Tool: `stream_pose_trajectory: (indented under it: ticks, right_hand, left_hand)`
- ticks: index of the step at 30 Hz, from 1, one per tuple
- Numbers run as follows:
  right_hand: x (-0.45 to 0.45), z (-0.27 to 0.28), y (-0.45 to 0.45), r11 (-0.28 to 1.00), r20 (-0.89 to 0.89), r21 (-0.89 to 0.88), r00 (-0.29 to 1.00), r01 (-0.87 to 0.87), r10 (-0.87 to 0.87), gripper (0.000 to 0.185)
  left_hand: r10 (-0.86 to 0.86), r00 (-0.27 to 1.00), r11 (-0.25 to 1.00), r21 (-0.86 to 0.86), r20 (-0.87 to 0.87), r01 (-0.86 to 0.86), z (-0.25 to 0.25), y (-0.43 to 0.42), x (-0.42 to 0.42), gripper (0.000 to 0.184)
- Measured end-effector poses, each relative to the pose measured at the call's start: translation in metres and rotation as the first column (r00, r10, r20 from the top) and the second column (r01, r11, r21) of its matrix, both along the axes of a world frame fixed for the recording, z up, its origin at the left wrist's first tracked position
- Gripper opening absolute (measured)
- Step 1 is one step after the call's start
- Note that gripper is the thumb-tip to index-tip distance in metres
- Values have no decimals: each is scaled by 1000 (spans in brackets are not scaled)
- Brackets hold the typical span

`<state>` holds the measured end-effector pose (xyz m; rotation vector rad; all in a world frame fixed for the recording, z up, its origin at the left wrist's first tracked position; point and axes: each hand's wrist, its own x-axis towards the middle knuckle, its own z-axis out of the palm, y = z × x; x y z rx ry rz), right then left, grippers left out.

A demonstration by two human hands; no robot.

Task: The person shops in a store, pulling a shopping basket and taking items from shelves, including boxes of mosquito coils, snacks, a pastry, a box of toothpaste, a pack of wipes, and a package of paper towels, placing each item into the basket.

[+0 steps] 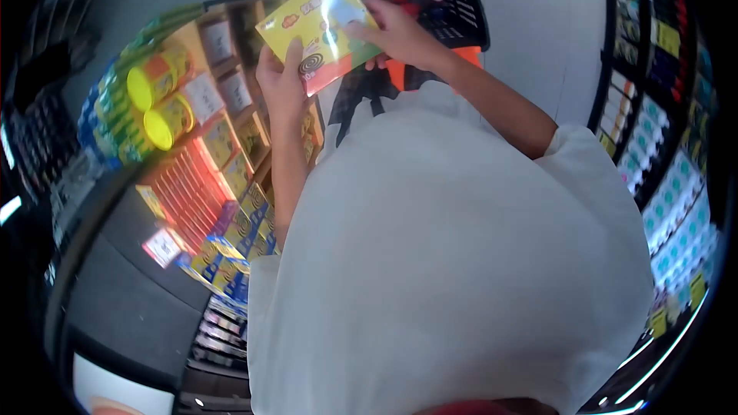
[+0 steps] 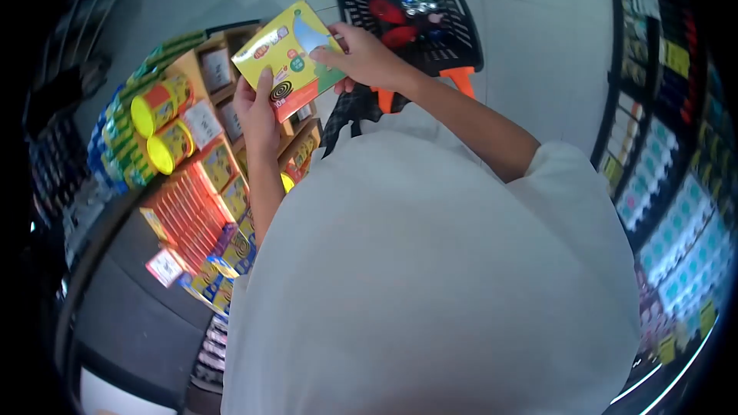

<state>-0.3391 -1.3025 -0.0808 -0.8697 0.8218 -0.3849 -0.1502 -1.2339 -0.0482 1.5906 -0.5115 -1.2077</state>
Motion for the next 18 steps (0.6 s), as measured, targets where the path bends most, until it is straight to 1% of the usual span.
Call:
stream_pose_trajectory:
  ticks: [1,2,3,4,5,6,7,8,9,10,12,14,16,18]
  right_hand:
    - [-6,-35,9,992,-97,106,994,66,-56,50]
    - [-12,-77,25,965,-177,232,981,121,-80,50]
    - [-20,-119,40,948,-270,245,953,203,-135,50]
    - [-25,-151,53,935,-346,239,923,263,-171,50]
    - [-35,-168,58,883,-409,321,891,343,-198,46]
    - [-46,-186,56,825,-470,379,855,420,-219,42]
    - [-51,-207,60,750,-554,353,771,559,-314,39]
    - [-53,-229,64,656,-630,322,672,683,-390,37]
    - [-56,-249,66,600,-658,306,619,740,-428,37]
    - [-60,-269,64,540,-687,286,562,792,-460,37]
    - [-65,-309,51,457,-676,334,547,824,-494,39]
    - [-67,-363,37,351,-664,415,543,840,-514,40]
    - [-64,-408,12,319,-666,396,509,861,-546,44]
    - [-60,-452,-22,323,-638,359,483,876,-600,47]
  left_hand:
    - [-51,998,983,175,-48,58,-50,0,-1,29]
    - [-136,979,937,300,-154,178,-107,10,4,31]
    - [-174,950,843,459,-260,280,-135,15,-5,36]
    - [-265,925,724,578,-272,377,-163,24,-11,40]
    - [-428,827,602,567,-365,562,-191,34,-12,41]
    - [-479,781,536,571,-401,622,-207,38,-16,39]
    - [-655,680,440,564,-330,698,-240,54,-10,36]
    - [-789,545,330,554,-283,765,-258,58,-1,31]
    - [-847,471,276,553,-248,786,-276,62,9,28]
    - [-911,382,238,557,-156,795,-295,66,21,28]
    - [-952,289,168,617,-101,769,-313,61,41,27]
    - [-884,450,296,593,-127,749,-348,74,62,21]
    - [-754,593,306,647,-283,699,-350,62,69,14]
    - [-665,669,331,672,-331,662,-369,75,85,10]
